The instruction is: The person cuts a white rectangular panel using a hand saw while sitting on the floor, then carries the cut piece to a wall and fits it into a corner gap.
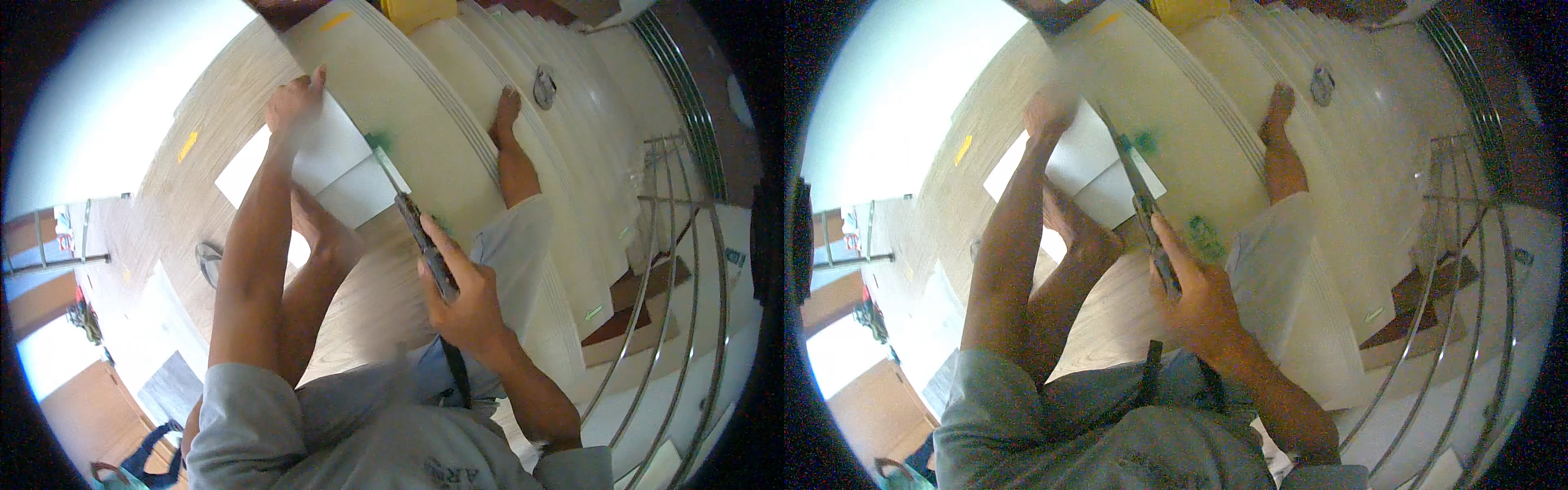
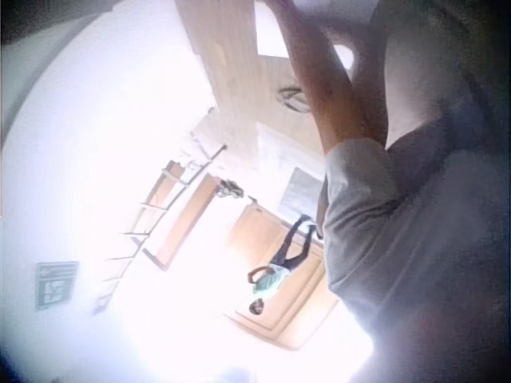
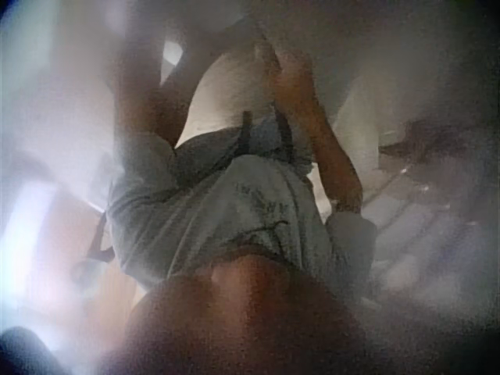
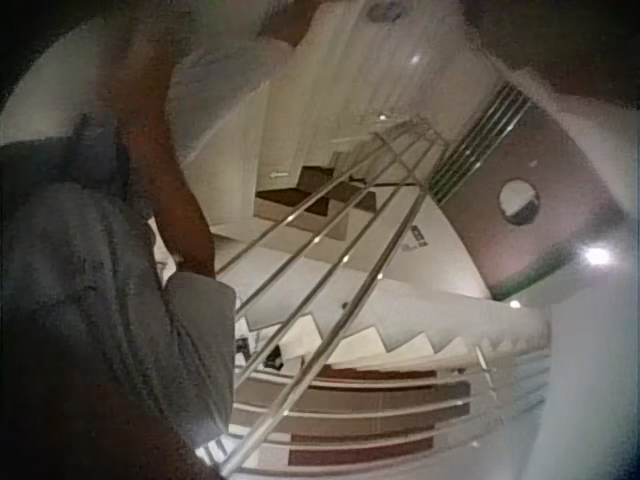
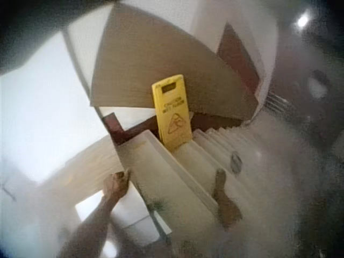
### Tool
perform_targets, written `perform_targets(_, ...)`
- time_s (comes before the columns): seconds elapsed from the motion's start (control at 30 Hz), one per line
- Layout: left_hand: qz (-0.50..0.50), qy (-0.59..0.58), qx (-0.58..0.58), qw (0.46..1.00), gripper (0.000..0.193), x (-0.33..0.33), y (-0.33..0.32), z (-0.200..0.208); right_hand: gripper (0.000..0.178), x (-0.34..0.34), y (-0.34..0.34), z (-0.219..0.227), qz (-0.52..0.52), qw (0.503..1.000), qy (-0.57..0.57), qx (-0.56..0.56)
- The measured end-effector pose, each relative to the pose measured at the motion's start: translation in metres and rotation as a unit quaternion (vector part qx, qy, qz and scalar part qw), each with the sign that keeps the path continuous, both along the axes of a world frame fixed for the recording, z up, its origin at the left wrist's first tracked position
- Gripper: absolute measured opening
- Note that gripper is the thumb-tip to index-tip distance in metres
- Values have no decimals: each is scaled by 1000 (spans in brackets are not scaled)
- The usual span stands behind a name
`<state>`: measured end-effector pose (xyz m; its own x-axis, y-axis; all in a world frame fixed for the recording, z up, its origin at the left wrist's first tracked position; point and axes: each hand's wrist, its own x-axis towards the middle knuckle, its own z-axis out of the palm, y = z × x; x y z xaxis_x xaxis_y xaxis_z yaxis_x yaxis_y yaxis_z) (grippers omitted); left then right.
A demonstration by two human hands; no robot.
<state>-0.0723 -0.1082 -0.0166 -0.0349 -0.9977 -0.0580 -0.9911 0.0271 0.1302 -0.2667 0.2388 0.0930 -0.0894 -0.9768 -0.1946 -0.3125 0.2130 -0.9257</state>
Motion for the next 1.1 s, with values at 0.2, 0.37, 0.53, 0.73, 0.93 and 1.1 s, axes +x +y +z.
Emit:
perform_targets(0.2, 18, -12, -13, 1000, 65, 4, 3, -5, 66, 2, 23, 38, 25, 999, -8, -24)
perform_targets(0.37, 66, -35, -10, 997, 69, 10, 1, 4, 77, 0, 11, 45, 91, 994, 12, 59)
perform_targets(0.53, 23, -25, -10, 999, 75, 8, -4, -2, 83, -16, 25, 66, 62, 998, -33, 8)
perform_targets(0.73, -17, -6, -17, 1000, 78, 10, -11, -13, 85, -12, 33, 60, 72, 997, -25, 20)
perform_targets(0.93, -14, -10, -7, 1000, 77, 7, -11, -11, 86, -1, 5, 54, 91, 992, 20, 82)
perform_targets(1.1, 13, -19, -31, 999, 71, -1, -3, -6, 80, -9, 9, 83, 45, 998, -26, 47)
